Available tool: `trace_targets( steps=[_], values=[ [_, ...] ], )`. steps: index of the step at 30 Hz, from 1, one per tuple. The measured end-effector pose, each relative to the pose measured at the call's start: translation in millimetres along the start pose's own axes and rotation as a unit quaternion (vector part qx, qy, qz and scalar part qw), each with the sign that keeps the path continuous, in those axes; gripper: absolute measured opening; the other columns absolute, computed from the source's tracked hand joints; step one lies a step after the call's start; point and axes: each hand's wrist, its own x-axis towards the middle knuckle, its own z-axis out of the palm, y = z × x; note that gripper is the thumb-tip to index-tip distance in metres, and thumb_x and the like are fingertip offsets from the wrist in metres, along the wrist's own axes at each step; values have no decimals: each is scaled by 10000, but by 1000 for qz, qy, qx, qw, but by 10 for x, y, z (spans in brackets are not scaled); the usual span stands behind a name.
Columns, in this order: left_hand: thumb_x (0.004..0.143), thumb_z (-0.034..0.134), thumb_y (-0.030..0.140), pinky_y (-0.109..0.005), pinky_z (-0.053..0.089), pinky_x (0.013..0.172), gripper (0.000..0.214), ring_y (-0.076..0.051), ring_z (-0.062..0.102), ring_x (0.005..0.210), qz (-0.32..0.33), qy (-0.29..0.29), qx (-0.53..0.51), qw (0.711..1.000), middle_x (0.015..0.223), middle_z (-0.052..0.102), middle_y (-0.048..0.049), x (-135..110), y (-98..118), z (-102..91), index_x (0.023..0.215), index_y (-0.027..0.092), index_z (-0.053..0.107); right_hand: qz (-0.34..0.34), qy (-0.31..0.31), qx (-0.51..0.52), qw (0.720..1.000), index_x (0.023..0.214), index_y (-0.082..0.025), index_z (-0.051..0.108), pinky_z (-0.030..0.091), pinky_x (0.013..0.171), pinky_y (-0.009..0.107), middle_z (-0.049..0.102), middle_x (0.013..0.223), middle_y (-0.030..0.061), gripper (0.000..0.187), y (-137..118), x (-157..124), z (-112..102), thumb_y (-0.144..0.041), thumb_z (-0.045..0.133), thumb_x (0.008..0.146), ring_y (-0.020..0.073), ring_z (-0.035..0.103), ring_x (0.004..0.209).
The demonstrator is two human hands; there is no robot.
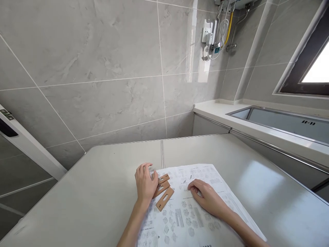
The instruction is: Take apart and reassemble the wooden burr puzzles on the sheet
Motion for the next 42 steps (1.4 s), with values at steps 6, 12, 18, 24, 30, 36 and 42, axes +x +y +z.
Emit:
trace_targets(
  steps=[6,12,18,24,30,36,42],
  values=[
    [871,644,494,-548,469,1007,381,-359,607,1161,-81,-75,10,994,1213,655,-121,-21,-94,66,1134,218,621,6,-2,9,1000,978,-249,632,495,775,374,682,967,47,203,3,-10,5,-237,429,990,231,630,864],
    [801,623,260,-442,535,913,338,-314,619,1157,-117,-86,-80,986,1233,647,-103,-9,-160,104,1137,233,615,4,0,6,1000,971,-252,640,498,758,371,686,954,48,194,2,3,-2,-238,446,979,235,640,851],
    [723,578,123,-415,542,917,441,-277,638,1103,-129,-89,-136,978,1229,652,-79,9,-168,93,1141,249,639,1,4,4,1000,969,-255,641,504,773,373,691,952,46,198,3,4,0,-241,444,978,237,648,853],
    [714,610,160,-407,558,890,419,-266,646,1055,-140,-47,-171,974,1224,654,-72,5,-130,90,1123,241,652,1,2,5,1000,965,-253,640,507,783,388,692,962,54,195,7,6,2,-243,445,974,243,646,860],
    [750,611,170,-371,569,843,397,-248,650,1047,-125,-17,-188,974,1194,658,-61,-12,95,7,1137,252,640,3,2,15,1000,974,-249,636,497,782,398,684,955,59,211,-28,-4,-12,-272,427,996,245,633,860],
    [814,601,156,-353,584,820,393,-230,679,1011,-33,-87,-239,967,1209,647,-64,-217,519,-57,1186,279,629,7,-9,163,987,1035,-239,668,526,811,378,691,937,54,240,-136,9,-13,-416,506,1018,229,633,867],
    [862,660,154,-443,545,979,300,-284,602,1189,131,-154,-334,921,1185,643,-81,-559,880,3,1132,284,632,-22,-165,397,903,1402,-266,544,470,1090,452,647,1302,94,550,-200,-11,-104,-550,663,946,274,597,1254]
  ],
)
